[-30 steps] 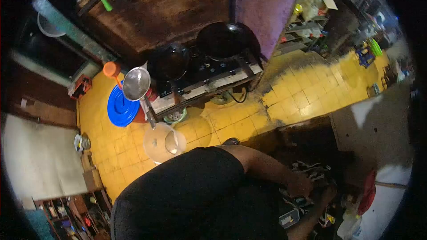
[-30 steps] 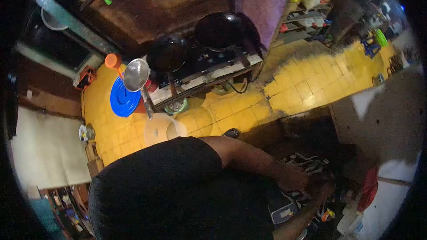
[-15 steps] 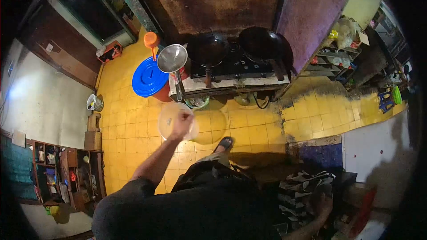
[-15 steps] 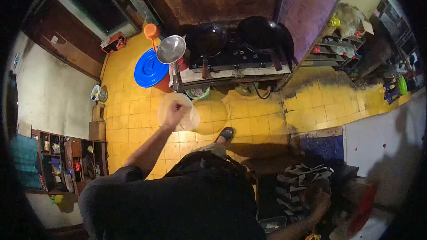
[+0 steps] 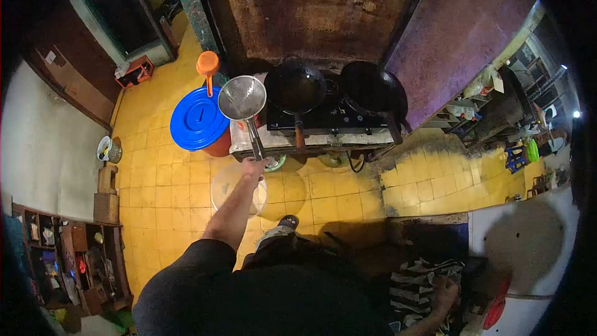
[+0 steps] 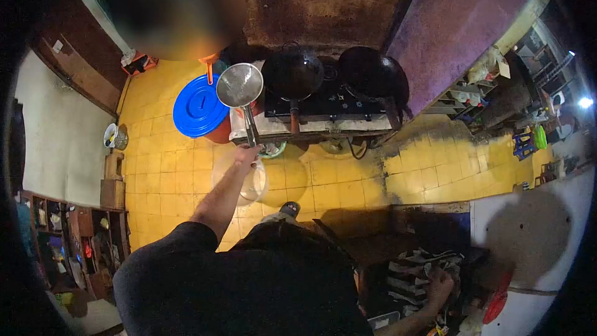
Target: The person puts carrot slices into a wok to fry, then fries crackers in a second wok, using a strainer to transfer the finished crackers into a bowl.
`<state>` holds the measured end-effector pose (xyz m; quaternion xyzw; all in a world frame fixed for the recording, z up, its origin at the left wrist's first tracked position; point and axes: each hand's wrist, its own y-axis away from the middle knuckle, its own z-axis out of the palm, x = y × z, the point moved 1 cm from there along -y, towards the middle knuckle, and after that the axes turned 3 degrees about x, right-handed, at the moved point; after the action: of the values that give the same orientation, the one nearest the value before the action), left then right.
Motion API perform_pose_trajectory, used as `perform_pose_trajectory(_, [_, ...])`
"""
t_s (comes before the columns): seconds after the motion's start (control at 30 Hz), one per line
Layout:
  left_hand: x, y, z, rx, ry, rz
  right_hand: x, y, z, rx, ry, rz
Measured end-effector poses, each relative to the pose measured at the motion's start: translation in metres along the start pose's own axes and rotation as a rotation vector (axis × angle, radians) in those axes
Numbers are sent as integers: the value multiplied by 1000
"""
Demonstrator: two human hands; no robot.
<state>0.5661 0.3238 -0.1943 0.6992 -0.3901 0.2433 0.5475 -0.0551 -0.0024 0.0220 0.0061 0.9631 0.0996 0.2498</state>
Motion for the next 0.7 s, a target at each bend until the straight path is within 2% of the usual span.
perform_pose_trajectory(0.03, [2, -3, -2, -123, 15, -23, -11, 3, 3, 1, 5, 4])
perform_pose_trajectory(0.1, [2, -13, -5, -115, 14, -60, -31, 11, 10, -78, 25, -184])
perform_pose_trajectory(0.17, [19, -4, -15, -383, 232, -149, -62, 30, 17, -52, -24, -150])
perform_pose_trajectory(0.23, [32, 1, -17, -324, 224, -192, -67, 39, 28, -26, -76, -117])
perform_pose_trajectory(0.3, [22, -21, -11, -491, 509, -200, -47, 34, 45, 135, -230, -125])
perform_pose_trajectory(0.33, [23, -24, -9, -557, 590, -217, -59, 41, 40, 135, -228, -121])
perform_pose_trajectory(0.4, [43, -9, -13, -522, 596, -298, -92, 56, 28, -38, -10, -114])
perform_pose_trajectory(0.47, [45, -9, -15, -490, 602, -374, -64, 39, 35, -61, 27, -161])
perform_pose_trajectory(0.53, [39, -16, -10, -465, 638, -216, -55, 36, 36, -73, 63, -204])
perform_pose_trajectory(0.63, [45, -1, -17, -452, 652, -187, -62, 45, 28, 9, -103, -212])
perform_pose_trajectory(0.7, [57, 23, -26, -486, 649, -158, -63, 53, 5, 58, 93, -27])
